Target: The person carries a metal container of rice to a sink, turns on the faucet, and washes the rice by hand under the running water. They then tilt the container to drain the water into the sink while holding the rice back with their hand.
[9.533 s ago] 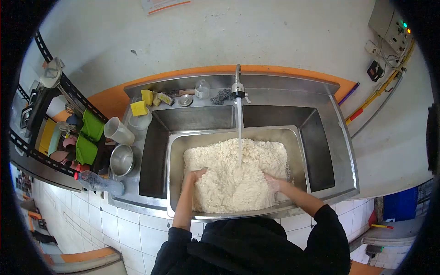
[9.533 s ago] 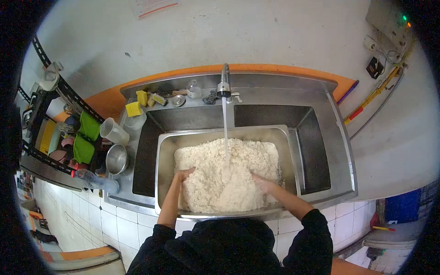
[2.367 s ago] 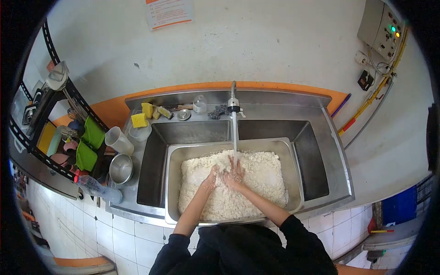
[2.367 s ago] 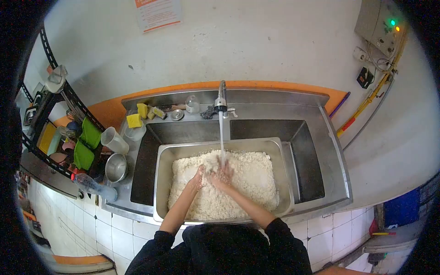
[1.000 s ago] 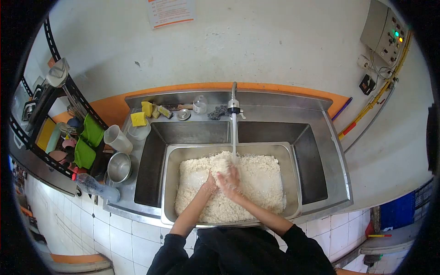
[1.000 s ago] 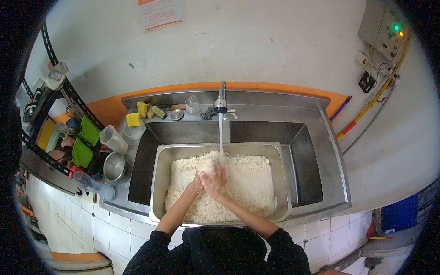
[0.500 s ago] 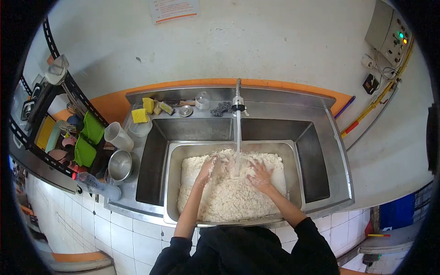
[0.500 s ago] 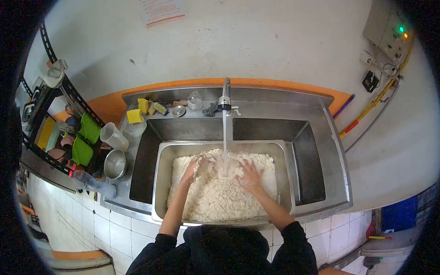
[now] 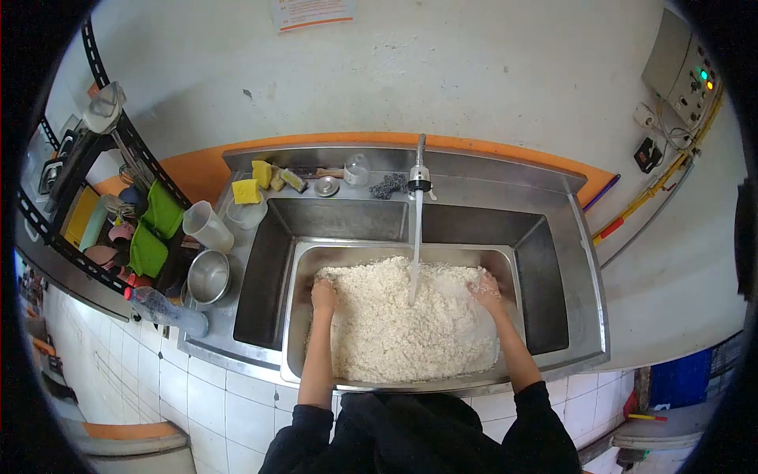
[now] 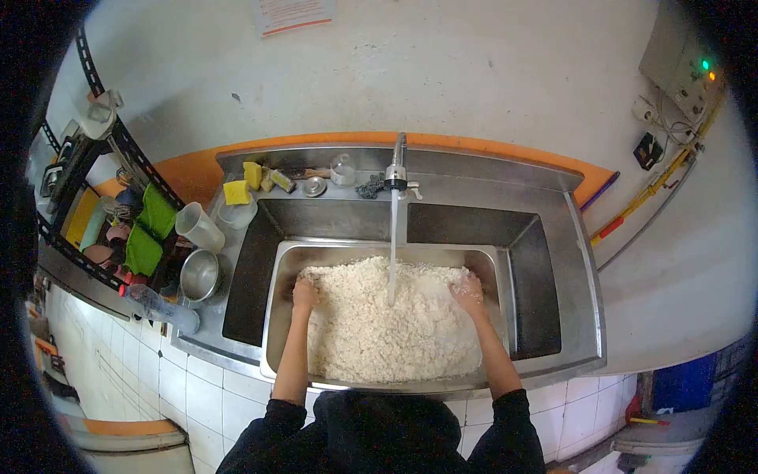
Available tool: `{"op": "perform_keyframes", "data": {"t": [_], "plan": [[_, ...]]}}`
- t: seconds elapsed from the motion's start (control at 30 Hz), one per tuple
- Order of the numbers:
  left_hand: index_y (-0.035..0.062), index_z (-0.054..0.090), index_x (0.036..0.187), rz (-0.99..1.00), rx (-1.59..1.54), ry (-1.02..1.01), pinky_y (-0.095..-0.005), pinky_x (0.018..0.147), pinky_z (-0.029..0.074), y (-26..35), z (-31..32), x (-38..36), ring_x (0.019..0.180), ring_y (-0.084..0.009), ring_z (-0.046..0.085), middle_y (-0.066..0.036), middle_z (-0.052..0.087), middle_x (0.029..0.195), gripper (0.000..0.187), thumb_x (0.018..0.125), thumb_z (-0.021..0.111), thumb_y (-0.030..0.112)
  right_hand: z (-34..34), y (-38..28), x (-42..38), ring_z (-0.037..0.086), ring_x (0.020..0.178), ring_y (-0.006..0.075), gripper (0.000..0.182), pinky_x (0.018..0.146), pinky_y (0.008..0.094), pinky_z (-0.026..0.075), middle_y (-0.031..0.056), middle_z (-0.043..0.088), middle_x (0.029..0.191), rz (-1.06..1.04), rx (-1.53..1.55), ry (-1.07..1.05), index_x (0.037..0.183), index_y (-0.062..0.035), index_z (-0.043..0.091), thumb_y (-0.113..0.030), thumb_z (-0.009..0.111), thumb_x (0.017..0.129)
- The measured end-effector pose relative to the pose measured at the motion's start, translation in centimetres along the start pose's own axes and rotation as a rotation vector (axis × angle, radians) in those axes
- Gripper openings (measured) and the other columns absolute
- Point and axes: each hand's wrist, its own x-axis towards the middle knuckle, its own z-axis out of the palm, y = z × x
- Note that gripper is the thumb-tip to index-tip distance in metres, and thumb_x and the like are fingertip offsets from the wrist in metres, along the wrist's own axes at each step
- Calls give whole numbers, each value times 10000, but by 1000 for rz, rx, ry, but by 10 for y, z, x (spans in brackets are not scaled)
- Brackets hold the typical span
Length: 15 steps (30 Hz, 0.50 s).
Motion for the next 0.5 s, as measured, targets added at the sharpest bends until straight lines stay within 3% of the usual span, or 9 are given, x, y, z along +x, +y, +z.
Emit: {"op": "perform_keyframes", "data": {"t": [0.1,0.17,0.2,0.27,0.3,0.37,0.4,0.47,0.5], "plan": [[-13,519,783,29,-29,-3,-380,624,450,-16,11,9,716,-316,549,-201,547,801,198,649,573,122,17,10,8,477,931,302,503,818,363,352,211,506,964,40,75,-24,991,34,498,-364,541,687],[-22,507,755,41,-189,-82,-354,564,443,-22,14,13,682,-276,551,-180,555,785,234,629,605,150,17,15,18,467,974,255,548,833,337,345,152,504,1036,311,587,-321,1049,16,478,-405,535,703],[-22,507,755,40,-190,-86,-354,564,443,-25,24,14,682,-276,551,-180,555,785,234,629,605,150,17,14,19,467,974,255,548,833,337,345,152,504,1036,313,585,-324,1049,16,478,-405,535,703],[-16,509,846,-140,-635,-320,-354,502,419,-34,43,17,663,-228,545,-147,558,771,341,606,635,191,16,-2,25,394,1070,202,593,876,315,305,79,461,1129,271,942,-572,1116,-12,441,-437,527,710],[-16,509,846,-147,-632,-317,-354,502,419,-27,35,13,663,-228,545,-147,558,771,341,606,635,191,26,-7,30,394,1070,202,593,876,315,305,79,461,1130,268,944,-580,1116,-12,441,-437,527,710],[9,464,1047,-490,-840,-556,-369,629,422,8,11,2,819,-213,516,-129,552,882,519,648,623,302,55,-13,43,325,1130,198,581,912,318,261,48,405,1194,239,1277,-691,1159,-60,413,-427,515,719],[9,464,1046,-493,-837,-554,-369,629,422,13,17,0,819,-213,516,-129,552,882,519,648,623,302,53,-23,47,325,1130,198,581,912,318,261,48,405,1194,238,1280,-695,1159,-60,413,-427,515,719],[52,292,1224,-288,-1011,-768,-417,831,336,19,26,-2,1039,-249,410,-145,443,1122,708,703,526,471,44,-54,57,269,1164,198,575,945,319,211,64,374,1216,292,1219,-855,1174,-110,405,-452,496,720],[52,292,1224,-290,-1005,-765,-417,831,336,33,15,-7,1039,-249,410,-145,443,1122,708,703,526,471,60,-59,59,269,1164,198,575,945,319,211,64,374,1216,289,1226,-857,1174,-110,405,-452,496,720]]}}
